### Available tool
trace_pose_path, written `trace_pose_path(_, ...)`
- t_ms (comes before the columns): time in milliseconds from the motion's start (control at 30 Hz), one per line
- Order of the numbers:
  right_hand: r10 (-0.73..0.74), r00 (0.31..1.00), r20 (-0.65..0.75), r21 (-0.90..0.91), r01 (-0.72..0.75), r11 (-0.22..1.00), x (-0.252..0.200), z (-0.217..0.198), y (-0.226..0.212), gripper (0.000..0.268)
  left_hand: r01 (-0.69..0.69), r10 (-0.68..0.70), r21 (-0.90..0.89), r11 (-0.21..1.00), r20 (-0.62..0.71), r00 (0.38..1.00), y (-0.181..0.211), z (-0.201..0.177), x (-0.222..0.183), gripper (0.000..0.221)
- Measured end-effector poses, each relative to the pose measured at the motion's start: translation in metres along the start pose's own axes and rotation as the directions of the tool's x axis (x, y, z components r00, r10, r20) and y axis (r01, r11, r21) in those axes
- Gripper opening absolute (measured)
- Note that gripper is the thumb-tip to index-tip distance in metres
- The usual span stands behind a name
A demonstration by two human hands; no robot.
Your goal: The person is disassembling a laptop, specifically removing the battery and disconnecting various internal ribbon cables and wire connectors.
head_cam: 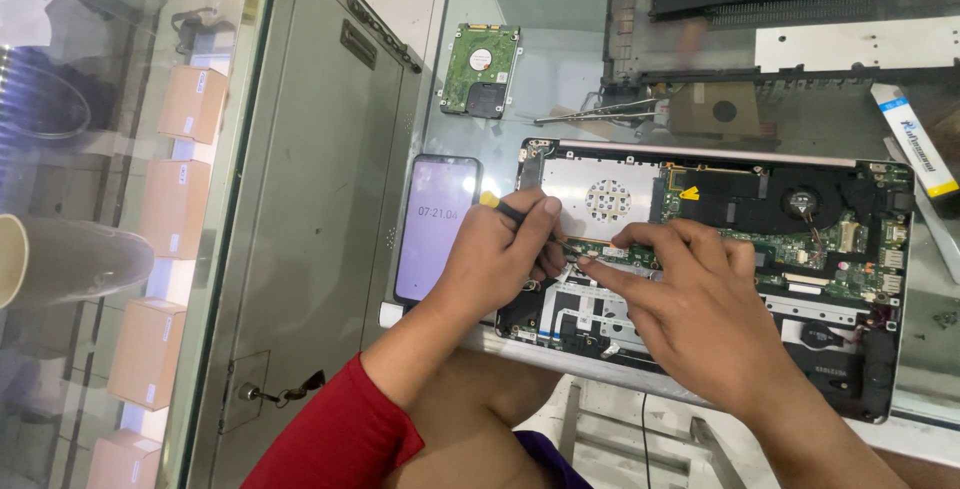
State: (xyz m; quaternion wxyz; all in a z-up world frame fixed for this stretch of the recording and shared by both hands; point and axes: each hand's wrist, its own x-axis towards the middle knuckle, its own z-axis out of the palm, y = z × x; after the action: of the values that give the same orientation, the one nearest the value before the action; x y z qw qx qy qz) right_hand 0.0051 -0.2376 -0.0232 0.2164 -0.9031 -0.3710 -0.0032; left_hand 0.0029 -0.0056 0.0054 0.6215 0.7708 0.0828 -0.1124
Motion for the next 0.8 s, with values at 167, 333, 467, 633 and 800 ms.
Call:
trace_pose_path(167,-0.010,1.000,0.020,-0.004,0.010,1.000,0.000,0.000,0.002,0.050,0.033,-0.033,0.019,0.999,-0.017,0.999,0.000,0.000,-0.007,0.037)
trace_pose_path(333,-0.006,1.000,0.021,0.029,0.006,1.000,0.000,-0.002,0.000,0.047,-0.014,0.005,-0.068,0.998,-0.132,0.991,-0.007,-0.003,-0.012,0.036)
trace_pose_path(467,0.001,1.000,0.011,0.020,-0.001,1.000,0.001,-0.001,0.001,0.047,-0.056,0.052,-0.039,0.998,-0.108,0.993,-0.003,-0.001,-0.012,0.035)
trace_pose_path(633,0.002,1.000,0.025,0.032,-0.003,0.999,0.000,-0.002,0.001,0.049,-0.040,0.040,-0.003,0.999,-0.107,0.993,-0.001,0.000,-0.012,0.034)
trace_pose_path(800,0.002,1.000,0.010,0.038,-0.003,0.999,0.000,0.000,0.002,0.050,-0.060,0.066,0.058,0.997,-0.099,0.993,-0.001,0.000,-0.011,0.036)
